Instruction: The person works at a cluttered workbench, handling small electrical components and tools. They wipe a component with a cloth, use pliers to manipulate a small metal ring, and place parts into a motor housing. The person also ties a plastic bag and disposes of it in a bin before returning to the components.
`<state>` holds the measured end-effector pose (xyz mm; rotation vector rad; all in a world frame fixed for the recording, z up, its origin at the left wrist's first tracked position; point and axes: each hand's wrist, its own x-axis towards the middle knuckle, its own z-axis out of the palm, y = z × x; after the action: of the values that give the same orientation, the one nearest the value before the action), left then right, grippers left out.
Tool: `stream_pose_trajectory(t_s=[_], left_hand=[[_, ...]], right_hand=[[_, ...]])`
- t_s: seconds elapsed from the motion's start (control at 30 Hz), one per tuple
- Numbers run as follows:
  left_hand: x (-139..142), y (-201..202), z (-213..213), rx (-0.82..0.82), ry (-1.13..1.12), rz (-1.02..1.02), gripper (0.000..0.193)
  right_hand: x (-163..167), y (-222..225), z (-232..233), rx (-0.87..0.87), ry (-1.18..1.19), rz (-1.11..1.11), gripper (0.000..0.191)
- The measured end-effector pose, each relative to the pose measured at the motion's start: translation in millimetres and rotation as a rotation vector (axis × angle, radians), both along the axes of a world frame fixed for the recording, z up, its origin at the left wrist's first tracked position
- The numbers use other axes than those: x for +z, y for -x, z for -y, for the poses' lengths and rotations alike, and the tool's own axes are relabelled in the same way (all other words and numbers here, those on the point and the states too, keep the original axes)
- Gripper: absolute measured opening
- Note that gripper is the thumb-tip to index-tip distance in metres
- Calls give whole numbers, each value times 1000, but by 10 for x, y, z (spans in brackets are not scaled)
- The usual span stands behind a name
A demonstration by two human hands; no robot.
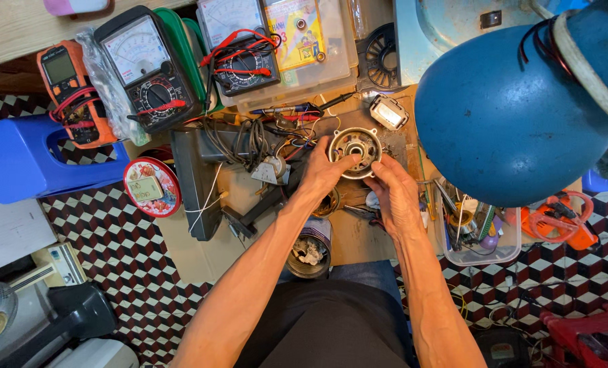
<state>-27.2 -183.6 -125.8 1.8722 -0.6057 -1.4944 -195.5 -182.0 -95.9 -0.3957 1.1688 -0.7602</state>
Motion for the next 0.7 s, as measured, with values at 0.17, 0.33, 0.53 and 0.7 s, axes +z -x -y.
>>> stream_pose_trajectory(t_s=[0.17, 0.33, 0.53, 0.7], left_hand=[[7, 32, -24, 27, 39, 37, 62], [-2, 60, -28, 34, 48, 53, 63], [-27, 11, -45, 40, 17, -17, 66], [1, -21, -48, 45, -4, -5, 62]], right_hand=[[27, -11, 29, 28, -10, -26, 48], [95, -53, 37, 112, 91, -262, 47], [303, -170, 5, 176, 343, -665, 43], [415, -319, -35, 347, 947, -1090, 31]])
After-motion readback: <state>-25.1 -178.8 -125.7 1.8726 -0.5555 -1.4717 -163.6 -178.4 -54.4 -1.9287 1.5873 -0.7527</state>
